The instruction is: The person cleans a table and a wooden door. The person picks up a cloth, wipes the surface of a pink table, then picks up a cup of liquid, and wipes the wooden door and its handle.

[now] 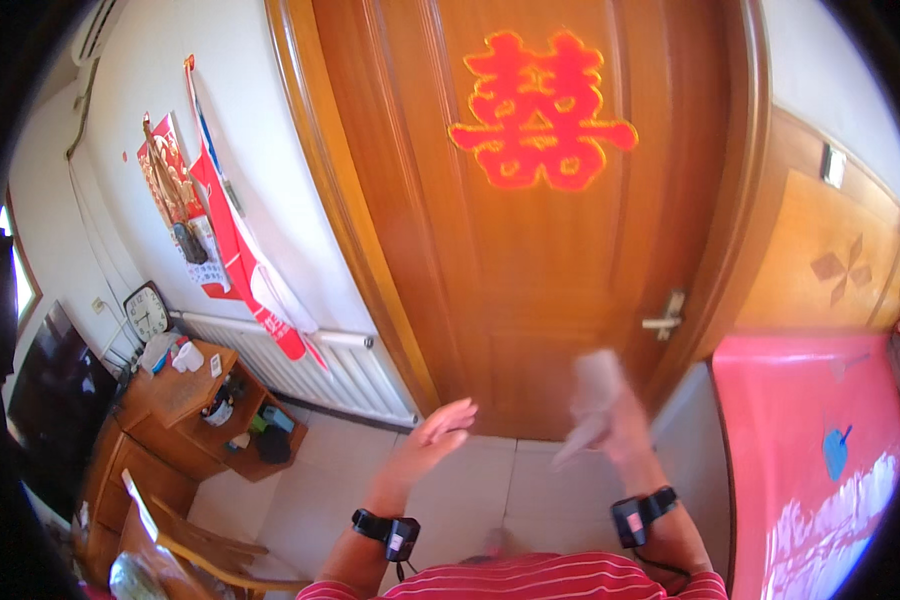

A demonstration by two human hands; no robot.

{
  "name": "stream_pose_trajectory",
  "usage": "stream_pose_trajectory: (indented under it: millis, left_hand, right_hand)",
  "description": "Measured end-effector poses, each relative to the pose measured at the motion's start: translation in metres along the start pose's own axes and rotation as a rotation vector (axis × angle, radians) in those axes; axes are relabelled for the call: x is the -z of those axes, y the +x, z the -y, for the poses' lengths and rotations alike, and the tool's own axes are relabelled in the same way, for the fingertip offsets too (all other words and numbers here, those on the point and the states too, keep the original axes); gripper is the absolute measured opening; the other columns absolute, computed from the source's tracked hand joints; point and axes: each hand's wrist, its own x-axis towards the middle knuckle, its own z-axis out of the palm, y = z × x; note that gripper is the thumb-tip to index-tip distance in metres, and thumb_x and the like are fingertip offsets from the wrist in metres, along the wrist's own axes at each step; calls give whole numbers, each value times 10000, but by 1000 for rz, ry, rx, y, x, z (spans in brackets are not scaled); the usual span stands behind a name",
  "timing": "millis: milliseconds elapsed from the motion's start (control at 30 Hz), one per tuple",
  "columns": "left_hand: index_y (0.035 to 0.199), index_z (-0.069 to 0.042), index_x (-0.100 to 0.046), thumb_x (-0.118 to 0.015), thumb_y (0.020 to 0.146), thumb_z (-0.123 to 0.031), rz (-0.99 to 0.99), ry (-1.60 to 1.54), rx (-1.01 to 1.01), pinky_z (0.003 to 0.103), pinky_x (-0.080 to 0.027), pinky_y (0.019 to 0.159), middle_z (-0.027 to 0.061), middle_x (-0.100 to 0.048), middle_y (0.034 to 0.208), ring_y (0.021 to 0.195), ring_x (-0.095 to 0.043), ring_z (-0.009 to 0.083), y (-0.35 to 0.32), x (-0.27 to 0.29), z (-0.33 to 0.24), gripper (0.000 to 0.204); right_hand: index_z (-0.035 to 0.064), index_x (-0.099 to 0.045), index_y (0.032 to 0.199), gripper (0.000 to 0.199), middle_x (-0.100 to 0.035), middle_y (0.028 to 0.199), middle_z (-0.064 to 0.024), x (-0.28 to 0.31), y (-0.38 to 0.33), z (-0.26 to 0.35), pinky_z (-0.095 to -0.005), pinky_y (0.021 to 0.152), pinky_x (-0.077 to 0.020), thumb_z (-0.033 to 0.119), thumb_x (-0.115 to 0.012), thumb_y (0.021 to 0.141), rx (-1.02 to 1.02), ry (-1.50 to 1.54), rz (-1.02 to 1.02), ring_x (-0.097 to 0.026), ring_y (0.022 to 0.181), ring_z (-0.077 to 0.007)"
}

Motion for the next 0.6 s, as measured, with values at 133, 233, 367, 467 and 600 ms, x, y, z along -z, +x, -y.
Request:
stream_pose_trajectory:
  millis: [133, 233, 367, 467, 600]
  left_hand:
    - [1356, -61, -226, -578, 829, -134, -5, 75, -280, 333, -260, 1019, 115, -260, 1384, 1268, -278, 236, 95, -27, -6, 639]
    - [1362, -64, -209, -550, 812, -54, -131, 165, -447, 324, -243, 1024, 95, -256, 1377, 1265, -270, 223, 141, -26, 11, 647]
    - [1307, -42, -326, -521, 787, 33, -342, 140, -378, 296, -293, 992, 103, -396, 1286, 1199, -373, 211, 181, -5, 39, 560]
    - [1250, -41, -402, -477, 807, 44, -573, 59, -323, 287, -361, 941, 99, -481, 1203, 1102, -462, 188, 215, 2, 11, 458]
    - [1261, -46, -366, -459, 845, -4, -751, -100, -633, 306, -357, 947, 75, -441, 1219, 1099, -447, 174, 274, 40, -53, 429]
  right_hand:
    - [50, -436, 1182, 379, -541, 1025, -69, -73, 76, -32, -315, 784, -461, 282, -477, 885, -116, -299, 123, -545, 898, -167]
    - [51, -393, 1260, 372, -493, 1152, -59, -69, 112, -49, -284, 863, -420, 159, -433, 907, -232, -14, 70, -479, 1039, -152]
    - [53, -419, 1249, 378, -505, 1149, -48, -45, 139, -44, -266, 869, -405, 206, -460, 905, -285, -187, 231, -488, 1025, -137]
    - [76, -514, 1133, 278, -561, 1048, -7, 22, 168, -22, -252, 764, -447, 176, -518, 874, -59, -620, -11, -545, 930, -119]
    - [120, -543, 990, 295, -554, 849, 6, 234, 184, -4, -236, 697, -442, 371, -556, 836, 207, -117, -601, -541, 782, -127]
